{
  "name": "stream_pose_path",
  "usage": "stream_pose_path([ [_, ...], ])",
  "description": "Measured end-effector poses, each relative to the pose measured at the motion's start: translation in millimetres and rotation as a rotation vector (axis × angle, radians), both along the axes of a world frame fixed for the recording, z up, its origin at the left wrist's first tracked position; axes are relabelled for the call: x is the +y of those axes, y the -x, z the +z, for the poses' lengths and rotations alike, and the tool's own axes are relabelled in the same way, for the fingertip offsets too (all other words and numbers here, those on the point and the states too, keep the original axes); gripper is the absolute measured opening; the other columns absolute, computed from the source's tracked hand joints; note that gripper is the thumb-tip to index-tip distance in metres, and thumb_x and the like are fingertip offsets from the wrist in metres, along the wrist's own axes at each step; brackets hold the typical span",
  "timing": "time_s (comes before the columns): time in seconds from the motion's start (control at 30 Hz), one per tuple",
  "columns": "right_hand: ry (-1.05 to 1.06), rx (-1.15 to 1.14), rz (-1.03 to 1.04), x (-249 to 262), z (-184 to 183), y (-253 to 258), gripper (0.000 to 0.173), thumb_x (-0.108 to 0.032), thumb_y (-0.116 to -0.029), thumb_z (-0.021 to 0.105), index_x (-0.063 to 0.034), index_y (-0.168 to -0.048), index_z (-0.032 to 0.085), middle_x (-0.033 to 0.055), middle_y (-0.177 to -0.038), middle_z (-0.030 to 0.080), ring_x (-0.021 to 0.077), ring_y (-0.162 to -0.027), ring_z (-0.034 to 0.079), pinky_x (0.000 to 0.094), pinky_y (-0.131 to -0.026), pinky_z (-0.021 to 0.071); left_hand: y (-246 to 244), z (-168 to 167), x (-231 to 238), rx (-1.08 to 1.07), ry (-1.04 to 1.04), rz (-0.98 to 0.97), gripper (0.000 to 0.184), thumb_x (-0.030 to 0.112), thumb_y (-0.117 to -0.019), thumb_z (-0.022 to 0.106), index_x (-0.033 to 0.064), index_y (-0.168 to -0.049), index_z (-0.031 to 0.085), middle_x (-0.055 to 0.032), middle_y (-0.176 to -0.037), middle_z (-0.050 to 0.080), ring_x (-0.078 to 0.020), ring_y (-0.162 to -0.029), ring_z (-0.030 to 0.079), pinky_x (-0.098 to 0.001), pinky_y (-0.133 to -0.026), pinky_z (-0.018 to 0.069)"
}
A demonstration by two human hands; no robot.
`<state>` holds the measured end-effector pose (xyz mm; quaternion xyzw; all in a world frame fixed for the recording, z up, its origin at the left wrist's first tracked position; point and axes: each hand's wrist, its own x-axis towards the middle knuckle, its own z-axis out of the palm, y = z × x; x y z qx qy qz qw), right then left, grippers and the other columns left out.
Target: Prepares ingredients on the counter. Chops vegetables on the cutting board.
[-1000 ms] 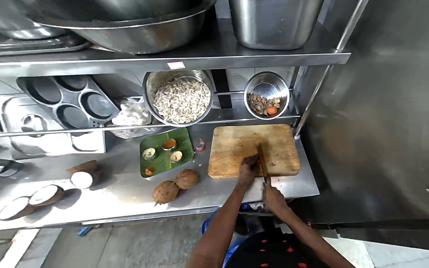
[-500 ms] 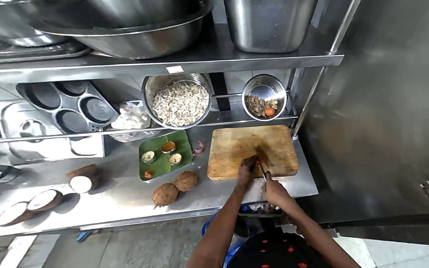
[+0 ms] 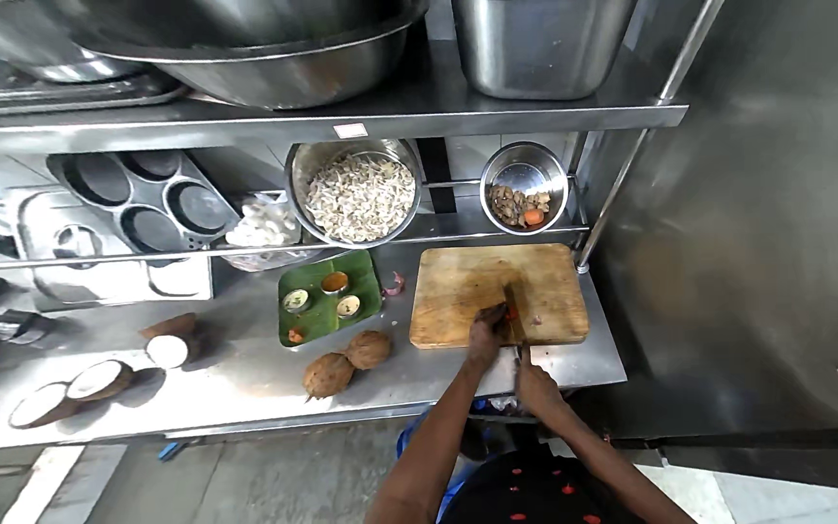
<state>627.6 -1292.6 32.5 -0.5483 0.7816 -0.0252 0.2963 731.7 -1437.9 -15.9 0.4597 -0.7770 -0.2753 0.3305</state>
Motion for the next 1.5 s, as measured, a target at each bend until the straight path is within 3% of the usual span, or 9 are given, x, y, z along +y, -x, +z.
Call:
stream_pose_path([
  [0.13, -0.035, -0.110, -0.002, -7.4, 39.1, 11.0, 0.080, -0.025, -0.1012, 0.055, -0.0186, -0.164, 0.007, 0.0185, -0.099, 0.070, 0.0361, -0.086, 0.073, 0.0549, -0.074, 0.0602, 2.6, 4.0, 2.2, -0.006, 0.010, -0.007, 0.037, 0.007, -0.0994, 0.061, 0.0148, -0.135, 0.069, -0.0023, -0.138, 0.067, -0.0218, -0.132, 0.059, -0.0436, -0.114, 0.0452],
  [0.33, -0.091, -0.201, -0.022, -10.6, 74.9, 18.0, 0.064, -0.029, -0.1051, 0.049, -0.0178, -0.159, 0.016, 0.0170, -0.091, 0.066, 0.0292, -0.066, 0.069, 0.0462, -0.059, 0.0587, 2.6, -5.2, -3.1, -0.041, 0.046, -0.020, 0.036, 0.013, -0.1017, 0.061, 0.0147, -0.137, 0.068, -0.0034, -0.140, 0.066, -0.0245, -0.133, 0.059, -0.0447, -0.114, 0.0447],
  [0.57, -0.108, -0.183, 0.003, 0.5, 68.2, 11.2, 0.064, -0.028, -0.1061, 0.046, -0.0165, -0.160, 0.014, 0.0156, -0.090, 0.066, 0.0280, -0.067, 0.070, 0.0452, -0.062, 0.0599, 2.1, -10.6, -3.6, -0.042, 0.042, -0.020, 0.035, 0.014, -0.1015, 0.062, 0.0152, -0.136, 0.068, -0.0026, -0.141, 0.065, -0.0240, -0.133, 0.058, -0.0445, -0.114, 0.0449],
  [0.77, 0.004, -0.048, -0.010, 2.6, 1.7, -1.7, 0.077, -0.025, -0.1031, 0.050, -0.0182, -0.165, 0.005, 0.0173, -0.103, 0.072, 0.0375, -0.096, 0.073, 0.0572, -0.081, 0.0593, 1.6, 0.0, 0.4, -0.006, 0.001, -0.008, 0.036, 0.012, -0.0994, 0.062, 0.0151, -0.134, 0.070, -0.0014, -0.138, 0.067, -0.0204, -0.132, 0.059, -0.0428, -0.115, 0.0448],
  [0.97, -0.026, -0.068, -0.007, -5.3, 25.8, 0.8, 0.075, -0.025, -0.1019, 0.054, -0.0165, -0.163, 0.011, 0.0178, -0.100, 0.071, 0.0378, -0.094, 0.073, 0.0571, -0.079, 0.0590, 1.2, -2.1, -2.0, 0.003, -0.001, -0.009, 0.037, 0.010, -0.1002, 0.061, 0.0168, -0.136, 0.069, -0.0005, -0.138, 0.067, -0.0191, -0.131, 0.059, -0.0414, -0.115, 0.0450],
  [1.13, -0.073, -0.219, -0.049, -8.2, 63.3, 9.2, 0.064, -0.026, -0.1035, 0.052, -0.0174, -0.158, 0.020, 0.0160, -0.089, 0.066, 0.0289, -0.066, 0.069, 0.0463, -0.060, 0.0588, 1.0, -7.8, -5.1, 0.007, 0.028, -0.028, 0.035, 0.009, -0.1003, 0.062, 0.0134, -0.134, 0.069, -0.0036, -0.137, 0.067, -0.0226, -0.131, 0.060, -0.0427, -0.114, 0.0460],
  [1.23, -0.111, -0.228, -0.031, -5.7, 68.4, 8.5, 0.059, -0.028, -0.1068, 0.046, -0.0173, -0.158, 0.019, 0.0158, -0.090, 0.066, 0.0267, -0.064, 0.069, 0.0440, -0.060, 0.0596, 0.8, -5.9, -5.7, -0.008, 0.002, -0.029, 0.035, 0.012, -0.1013, 0.061, 0.0144, -0.135, 0.069, -0.0019, -0.139, 0.066, -0.0216, -0.132, 0.059, -0.0432, -0.115, 0.0447],
  [1.33, -0.104, -0.201, -0.010, -0.6, 61.4, 5.2, 0.058, -0.030, -0.1081, 0.043, -0.0170, -0.158, 0.018, 0.0152, -0.091, 0.066, 0.0275, -0.068, 0.070, 0.0450, -0.063, 0.0600, 0.0, -7.9, -5.6, -0.003, -0.016, -0.024, 0.035, 0.011, -0.1007, 0.062, 0.0141, -0.135, 0.069, -0.0024, -0.139, 0.066, -0.0221, -0.132, 0.059, -0.0437, -0.114, 0.0452],
  [1.5, -0.008, -0.074, 0.002, 5.0, 15.1, 0.5, 0.073, -0.028, -0.1044, 0.049, -0.0170, -0.164, 0.009, 0.0169, -0.108, 0.071, 0.0367, -0.100, 0.072, 0.0564, -0.085, 0.0587, -0.5, 0.4, -0.3, 0.032, -0.020, -0.017, 0.036, 0.008, -0.0988, 0.062, 0.0136, -0.133, 0.070, -0.0013, -0.138, 0.067, -0.0200, -0.130, 0.060, -0.0423, -0.113, 0.0466],
])
